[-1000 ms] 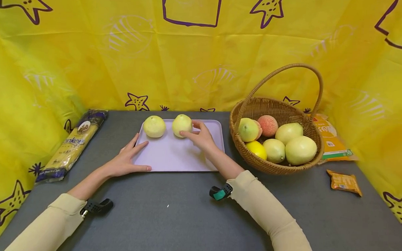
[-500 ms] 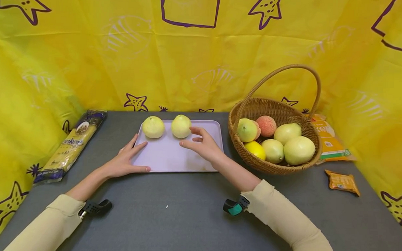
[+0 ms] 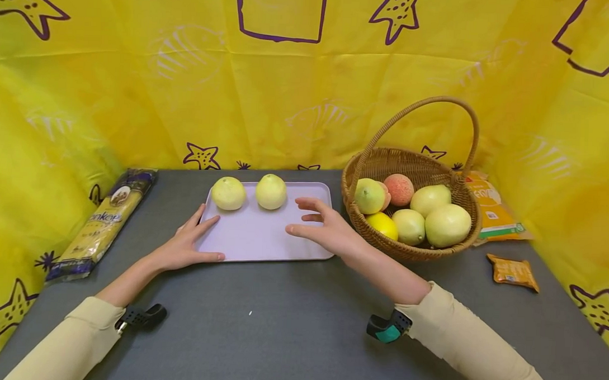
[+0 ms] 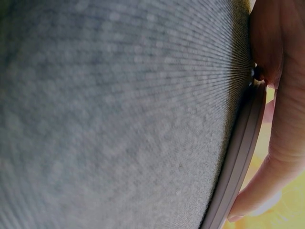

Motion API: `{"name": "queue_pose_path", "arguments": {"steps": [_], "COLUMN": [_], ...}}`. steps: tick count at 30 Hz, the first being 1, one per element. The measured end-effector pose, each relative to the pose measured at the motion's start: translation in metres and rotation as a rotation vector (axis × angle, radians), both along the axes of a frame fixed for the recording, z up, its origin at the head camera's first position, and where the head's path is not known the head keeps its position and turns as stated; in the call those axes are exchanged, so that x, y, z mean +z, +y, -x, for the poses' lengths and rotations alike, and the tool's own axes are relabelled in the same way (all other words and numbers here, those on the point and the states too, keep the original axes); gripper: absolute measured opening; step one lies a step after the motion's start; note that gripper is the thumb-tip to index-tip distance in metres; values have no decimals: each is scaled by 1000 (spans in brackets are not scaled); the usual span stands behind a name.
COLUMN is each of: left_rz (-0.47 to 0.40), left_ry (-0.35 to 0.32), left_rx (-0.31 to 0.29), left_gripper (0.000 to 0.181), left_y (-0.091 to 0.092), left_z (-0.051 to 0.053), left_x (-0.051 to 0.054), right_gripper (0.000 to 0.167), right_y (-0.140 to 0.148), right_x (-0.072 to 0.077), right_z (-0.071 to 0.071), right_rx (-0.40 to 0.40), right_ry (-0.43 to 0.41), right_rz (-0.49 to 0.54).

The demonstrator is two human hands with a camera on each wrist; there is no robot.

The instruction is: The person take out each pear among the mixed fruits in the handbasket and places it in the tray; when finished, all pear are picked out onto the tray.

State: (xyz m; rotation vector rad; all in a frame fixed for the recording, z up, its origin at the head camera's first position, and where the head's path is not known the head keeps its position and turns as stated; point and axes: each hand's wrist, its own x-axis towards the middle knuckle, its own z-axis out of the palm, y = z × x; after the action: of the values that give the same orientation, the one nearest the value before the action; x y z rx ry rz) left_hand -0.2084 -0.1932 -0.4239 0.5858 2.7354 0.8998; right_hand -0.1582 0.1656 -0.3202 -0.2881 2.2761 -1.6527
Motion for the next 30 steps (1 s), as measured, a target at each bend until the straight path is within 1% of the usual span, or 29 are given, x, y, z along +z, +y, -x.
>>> {"name": "queue_pose_path", "arguments": {"steps": [5, 9, 13, 17, 23, 26, 30], "left_rz": [6, 2, 1, 3, 3, 2, 3], "left_ry": [-16, -9, -1, -1, -8, -12, -16], "left_rx": [7, 2, -4, -8, -5, -7, -8], "left_gripper": [104, 104, 104, 103, 104, 104, 104], "left_y": [0, -1, -1, -2, -2, -1, -1], "left_z": [1, 1, 1, 1, 2, 2, 2], "left_x": [0, -1, -1, -1, -1, -1, -1], "right_gripper": [63, 61, 59, 57, 47, 46, 46], "right_y": [12, 24, 37, 52, 75, 86, 101], "right_x": [10, 16, 22, 32, 49, 59, 70], "right_z": [-7, -12, -17, -21, -21, -19, -14], "right_rx": [23, 41, 67, 101, 140, 170, 199], "right_ry": [14, 40, 66, 90, 117, 125, 139], "right_rz": [7, -5, -49, -100, -142, -157, -240]}}
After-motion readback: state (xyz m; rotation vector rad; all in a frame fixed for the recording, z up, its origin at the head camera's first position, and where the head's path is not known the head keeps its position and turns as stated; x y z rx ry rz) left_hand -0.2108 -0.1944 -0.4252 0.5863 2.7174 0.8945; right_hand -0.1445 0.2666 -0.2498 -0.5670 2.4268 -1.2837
